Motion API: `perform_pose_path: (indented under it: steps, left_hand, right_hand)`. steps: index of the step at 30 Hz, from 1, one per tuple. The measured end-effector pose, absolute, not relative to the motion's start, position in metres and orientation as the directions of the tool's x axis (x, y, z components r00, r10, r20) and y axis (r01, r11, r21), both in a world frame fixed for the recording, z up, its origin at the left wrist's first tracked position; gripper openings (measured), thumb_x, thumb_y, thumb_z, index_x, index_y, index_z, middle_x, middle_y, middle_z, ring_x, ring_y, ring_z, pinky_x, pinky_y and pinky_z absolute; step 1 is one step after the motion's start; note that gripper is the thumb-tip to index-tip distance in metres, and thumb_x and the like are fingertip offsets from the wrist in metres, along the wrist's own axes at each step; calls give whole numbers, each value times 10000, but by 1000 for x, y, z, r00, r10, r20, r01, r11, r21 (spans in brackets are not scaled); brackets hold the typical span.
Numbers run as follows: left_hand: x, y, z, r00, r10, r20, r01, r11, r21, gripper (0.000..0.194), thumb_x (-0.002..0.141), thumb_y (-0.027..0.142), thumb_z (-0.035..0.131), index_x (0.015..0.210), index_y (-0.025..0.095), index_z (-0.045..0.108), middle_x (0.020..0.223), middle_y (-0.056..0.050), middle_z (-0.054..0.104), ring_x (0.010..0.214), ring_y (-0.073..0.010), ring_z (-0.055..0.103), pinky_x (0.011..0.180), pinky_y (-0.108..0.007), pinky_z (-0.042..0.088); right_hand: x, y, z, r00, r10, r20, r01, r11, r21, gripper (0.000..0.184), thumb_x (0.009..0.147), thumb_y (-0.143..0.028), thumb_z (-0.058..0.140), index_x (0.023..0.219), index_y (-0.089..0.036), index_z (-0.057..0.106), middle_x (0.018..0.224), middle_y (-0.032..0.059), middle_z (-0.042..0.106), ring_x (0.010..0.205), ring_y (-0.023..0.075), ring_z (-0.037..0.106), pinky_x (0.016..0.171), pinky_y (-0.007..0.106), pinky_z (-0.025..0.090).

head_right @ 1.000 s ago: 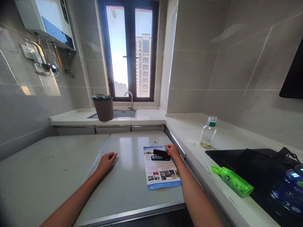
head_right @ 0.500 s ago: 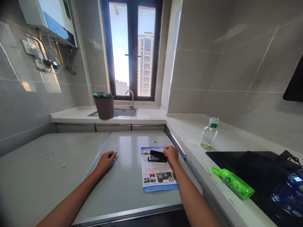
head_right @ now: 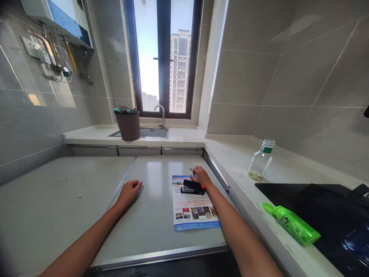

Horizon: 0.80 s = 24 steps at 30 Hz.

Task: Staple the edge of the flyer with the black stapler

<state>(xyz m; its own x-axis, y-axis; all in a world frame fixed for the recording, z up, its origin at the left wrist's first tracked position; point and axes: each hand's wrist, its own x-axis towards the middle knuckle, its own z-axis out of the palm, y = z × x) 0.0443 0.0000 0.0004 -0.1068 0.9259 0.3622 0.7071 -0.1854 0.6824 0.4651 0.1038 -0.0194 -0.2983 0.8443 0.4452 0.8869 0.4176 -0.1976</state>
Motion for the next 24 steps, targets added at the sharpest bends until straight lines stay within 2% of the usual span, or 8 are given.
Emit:
perform_pose_path:
  steps: [2, 6, 9, 11, 15, 19, 24]
  left_hand:
    - [45, 0, 1, -102, 930, 353, 714, -178, 677, 417, 854, 499, 477, 556, 223, 383, 555, 20, 392, 578, -155, 395, 597, -294, 257]
    - [45, 1, 0, -98, 937, 335, 732, -160, 662, 415, 854, 496, 474, 556, 224, 375, 548, 22, 381, 566, -154, 396, 593, -297, 250]
    - [44, 2, -2, -99, 935, 341, 733, -163, 660, 414, 846, 488, 480, 550, 224, 363, 544, 19, 376, 565, -155, 384, 592, -299, 244]
    - [44, 2, -3, -102, 934, 343, 730, -164, 664, 412, 838, 473, 486, 542, 223, 346, 538, 19, 363, 561, -153, 366, 588, -301, 234]
    - [42, 2, -4, -108, 933, 343, 711, -169, 683, 395, 827, 444, 499, 537, 223, 347, 539, 20, 360, 557, -150, 356, 581, -302, 220]
    - [42, 3, -5, -107, 933, 344, 724, -164, 670, 382, 824, 439, 495, 535, 222, 372, 545, 15, 383, 560, -153, 381, 582, -299, 230]
    - [43, 1, -4, -115, 930, 350, 721, -164, 673, 380, 817, 447, 489, 525, 218, 407, 538, 8, 413, 559, -154, 406, 583, -298, 241]
  right_hand:
    - [462, 105, -24, -327, 828, 455, 901, 418, -114, 175, 920, -338, 602, 975, -191, 678, 1100, 118, 662, 1081, 258, 590, 909, 328, 449]
    - [461, 111, -31, -270, 888, 371, 939, 328, -102, 399, 930, -271, 527, 1296, -140, 619, 1411, 194, 571, 1295, 320, 520, 1029, 432, 451]
    - [461, 120, -37, -299, 905, 303, 934, 342, -102, 613, 847, -137, 492, 1458, -110, 522, 1553, 190, 474, 1416, 294, 456, 1146, 453, 400]
    - [461, 125, -39, -331, 905, 266, 925, 367, -98, 691, 804, -101, 472, 1495, -114, 500, 1569, 165, 476, 1441, 254, 451, 1190, 425, 371]
    - [458, 130, -38, -366, 909, 197, 916, 390, -97, 698, 813, -107, 450, 1508, -155, 511, 1555, 126, 511, 1440, 233, 474, 1201, 416, 375]
    - [439, 125, -34, -377, 915, 145, 914, 393, -105, 638, 880, -133, 448, 1516, -154, 505, 1593, 139, 458, 1467, 257, 444, 1212, 437, 351]
    - [386, 116, -29, -388, 915, 107, 910, 399, -113, 567, 946, -164, 452, 1509, -199, 507, 1621, 133, 416, 1494, 292, 392, 1215, 522, 312]
